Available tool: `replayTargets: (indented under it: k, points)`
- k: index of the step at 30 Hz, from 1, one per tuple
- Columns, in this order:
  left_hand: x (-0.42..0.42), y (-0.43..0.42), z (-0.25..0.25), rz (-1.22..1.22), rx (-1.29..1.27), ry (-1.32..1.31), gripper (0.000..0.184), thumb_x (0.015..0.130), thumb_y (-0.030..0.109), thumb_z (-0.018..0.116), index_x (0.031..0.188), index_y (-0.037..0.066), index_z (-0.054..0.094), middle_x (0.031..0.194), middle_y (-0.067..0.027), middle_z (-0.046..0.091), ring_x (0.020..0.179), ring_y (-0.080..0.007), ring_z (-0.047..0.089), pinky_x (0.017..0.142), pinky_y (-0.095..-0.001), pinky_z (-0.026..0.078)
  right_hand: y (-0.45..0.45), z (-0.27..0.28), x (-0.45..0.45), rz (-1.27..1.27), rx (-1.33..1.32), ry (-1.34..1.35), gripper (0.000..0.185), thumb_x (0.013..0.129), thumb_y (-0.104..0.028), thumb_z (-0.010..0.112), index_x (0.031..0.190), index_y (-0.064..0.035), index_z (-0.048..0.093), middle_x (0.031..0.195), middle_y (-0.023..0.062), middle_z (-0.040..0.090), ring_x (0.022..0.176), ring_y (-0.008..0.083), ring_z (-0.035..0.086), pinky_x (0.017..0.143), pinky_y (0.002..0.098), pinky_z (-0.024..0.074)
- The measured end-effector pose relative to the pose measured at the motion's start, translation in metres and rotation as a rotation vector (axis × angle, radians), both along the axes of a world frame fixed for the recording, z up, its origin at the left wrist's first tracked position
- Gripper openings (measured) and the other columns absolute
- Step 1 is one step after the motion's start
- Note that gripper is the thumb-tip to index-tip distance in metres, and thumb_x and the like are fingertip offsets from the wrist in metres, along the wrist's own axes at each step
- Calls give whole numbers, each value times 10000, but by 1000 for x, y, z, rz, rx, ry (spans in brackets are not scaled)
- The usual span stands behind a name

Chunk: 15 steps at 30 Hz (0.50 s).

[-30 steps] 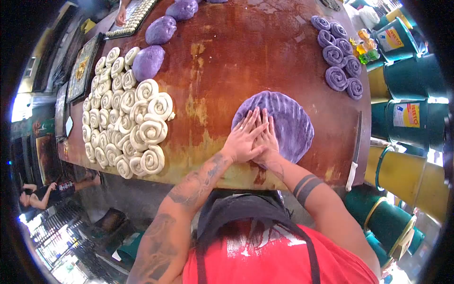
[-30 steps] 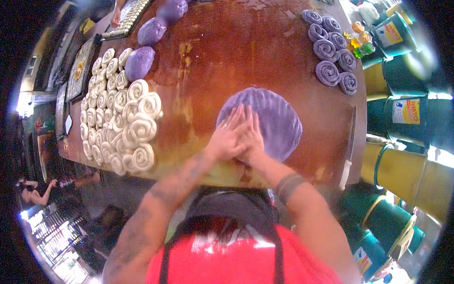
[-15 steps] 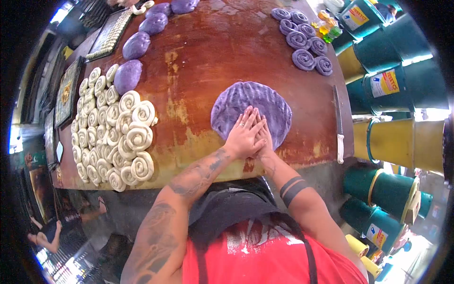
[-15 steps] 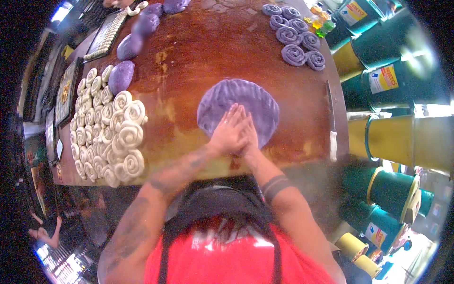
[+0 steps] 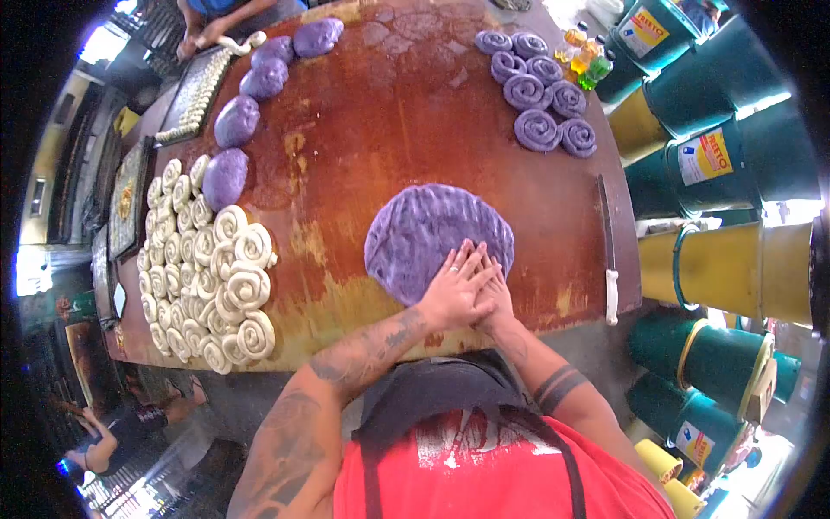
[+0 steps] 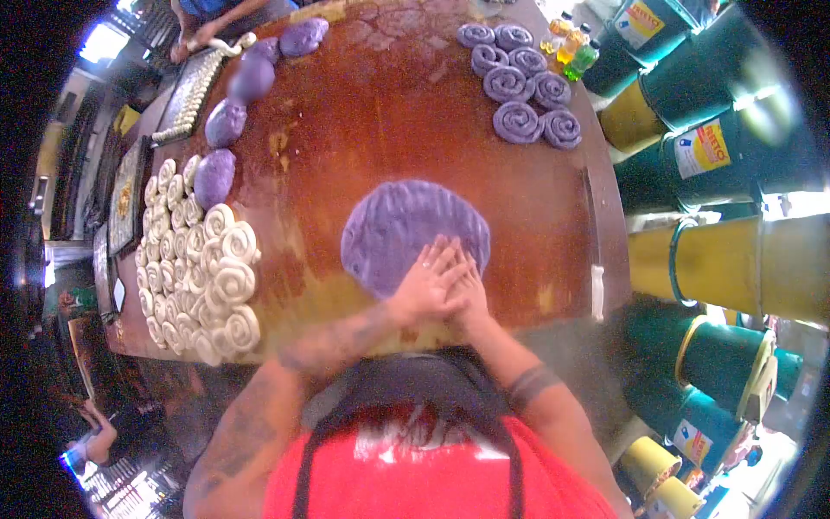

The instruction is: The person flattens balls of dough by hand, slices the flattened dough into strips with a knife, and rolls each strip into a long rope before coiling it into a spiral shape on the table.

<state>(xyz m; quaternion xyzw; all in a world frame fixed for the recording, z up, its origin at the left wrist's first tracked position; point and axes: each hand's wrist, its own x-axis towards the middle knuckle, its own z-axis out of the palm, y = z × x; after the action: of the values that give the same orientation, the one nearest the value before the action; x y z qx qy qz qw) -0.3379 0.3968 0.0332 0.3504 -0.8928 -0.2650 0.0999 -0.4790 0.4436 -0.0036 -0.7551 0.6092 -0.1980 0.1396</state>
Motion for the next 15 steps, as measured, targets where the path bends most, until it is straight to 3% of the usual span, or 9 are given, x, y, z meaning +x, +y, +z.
replayTargets:
  k: [2, 5, 11, 12, 14, 15]
  points:
    - [-11, -6, 8, 5, 29, 116, 785, 925, 557, 610, 1583, 166, 436, 1711, -214, 207, 1598, -416, 125, 1289, -558, 130, -1, 1, -13, 3, 16, -8, 621, 1015, -343, 435, 1548, -32, 371, 1577, 198, 367, 1468, 348, 333, 1225, 483, 280]
    - [-32, -15, 4, 10, 19, 98, 786, 949, 550, 572, 1600, 144, 404, 1718, -214, 194, 1603, -404, 121, 1295, -531, 125, -13, -18, -38, 50, 173, 360, 788, 1011, -430, 460, 1672, -106, 179, 1757, 156, 41, 1626, 323, 4, 1322, 497, 39]
    - [-50, -38, 2, 16, -16, 26, 788, 954, 555, 563, 1609, 152, 392, 1710, -226, 211, 1599, -399, 146, 1298, -512, 134, -35, -32, -63, 68, 38, 280, 744, 995, -365, 501, 1646, -90, 270, 1734, 191, 154, 1616, 363, 86, 1313, 523, 105]
    - [-50, -45, 0, 15, 28, 44, 799, 948, 558, 567, 1612, 152, 385, 1707, -228, 219, 1599, -398, 148, 1299, -511, 133, -42, 12, -57, 88, 126, 238, 754, 976, -356, 530, 1640, -95, 288, 1729, 198, 171, 1608, 364, 141, 1310, 520, 126]
    - [-48, -56, 20, 1, 176, 53, 853, 940, 555, 573, 1633, 121, 330, 1699, -234, 241, 1598, -401, 156, 1298, -510, 131, -56, 37, -58, 83, 175, 182, 776, 960, -357, 552, 1641, -93, 289, 1728, 201, 172, 1604, 366, 155, 1311, 508, 131]
    - [-46, -54, 22, 86, 108, 76, 864, 942, 549, 572, 1635, 102, 314, 1699, -233, 240, 1598, -403, 156, 1297, -511, 133, -58, 39, -59, 76, 215, 151, 788, 951, -357, 563, 1641, -92, 289, 1727, 202, 172, 1602, 368, 163, 1311, 502, 134]
